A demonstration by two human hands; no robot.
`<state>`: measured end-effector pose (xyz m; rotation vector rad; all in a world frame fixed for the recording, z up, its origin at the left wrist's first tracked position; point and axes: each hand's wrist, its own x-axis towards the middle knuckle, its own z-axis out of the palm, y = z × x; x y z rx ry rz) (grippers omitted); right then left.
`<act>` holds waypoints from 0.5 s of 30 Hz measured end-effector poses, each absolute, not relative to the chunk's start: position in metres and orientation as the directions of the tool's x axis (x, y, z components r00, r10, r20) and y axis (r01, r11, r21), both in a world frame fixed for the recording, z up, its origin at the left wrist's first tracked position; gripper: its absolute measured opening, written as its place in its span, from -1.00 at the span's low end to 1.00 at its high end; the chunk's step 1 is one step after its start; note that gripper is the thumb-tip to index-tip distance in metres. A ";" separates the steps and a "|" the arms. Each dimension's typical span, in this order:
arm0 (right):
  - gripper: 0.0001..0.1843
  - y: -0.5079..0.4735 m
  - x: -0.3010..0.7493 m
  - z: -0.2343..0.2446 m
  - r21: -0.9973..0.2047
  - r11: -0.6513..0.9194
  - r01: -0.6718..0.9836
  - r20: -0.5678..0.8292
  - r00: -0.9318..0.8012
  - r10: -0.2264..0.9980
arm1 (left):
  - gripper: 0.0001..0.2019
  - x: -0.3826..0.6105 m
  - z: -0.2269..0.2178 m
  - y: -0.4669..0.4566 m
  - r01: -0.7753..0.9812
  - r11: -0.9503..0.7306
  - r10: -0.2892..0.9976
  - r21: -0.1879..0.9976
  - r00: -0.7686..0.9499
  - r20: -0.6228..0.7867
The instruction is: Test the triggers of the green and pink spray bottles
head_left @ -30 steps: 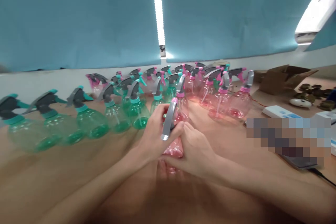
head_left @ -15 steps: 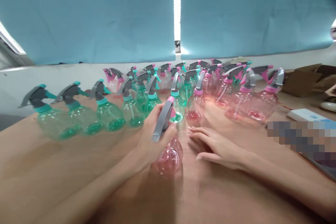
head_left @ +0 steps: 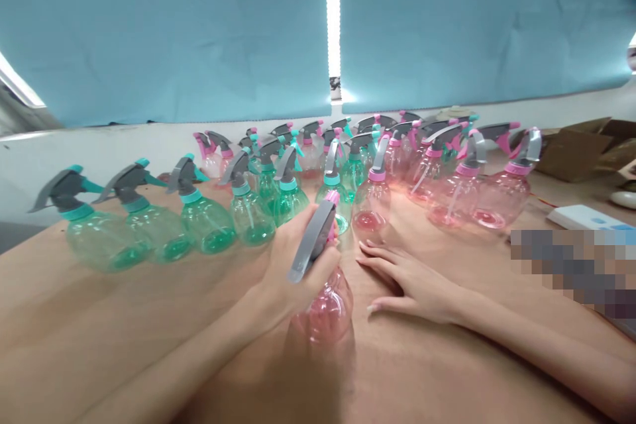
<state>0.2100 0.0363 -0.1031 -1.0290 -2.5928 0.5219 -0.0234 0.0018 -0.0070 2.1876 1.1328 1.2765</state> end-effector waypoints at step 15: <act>-0.12 0.039 0.215 -0.102 -0.444 0.660 0.606 0.087 -0.704 0.705 | -0.81 -0.017 -0.007 -0.004 0.435 -0.494 0.863 0.752 0.146 0.483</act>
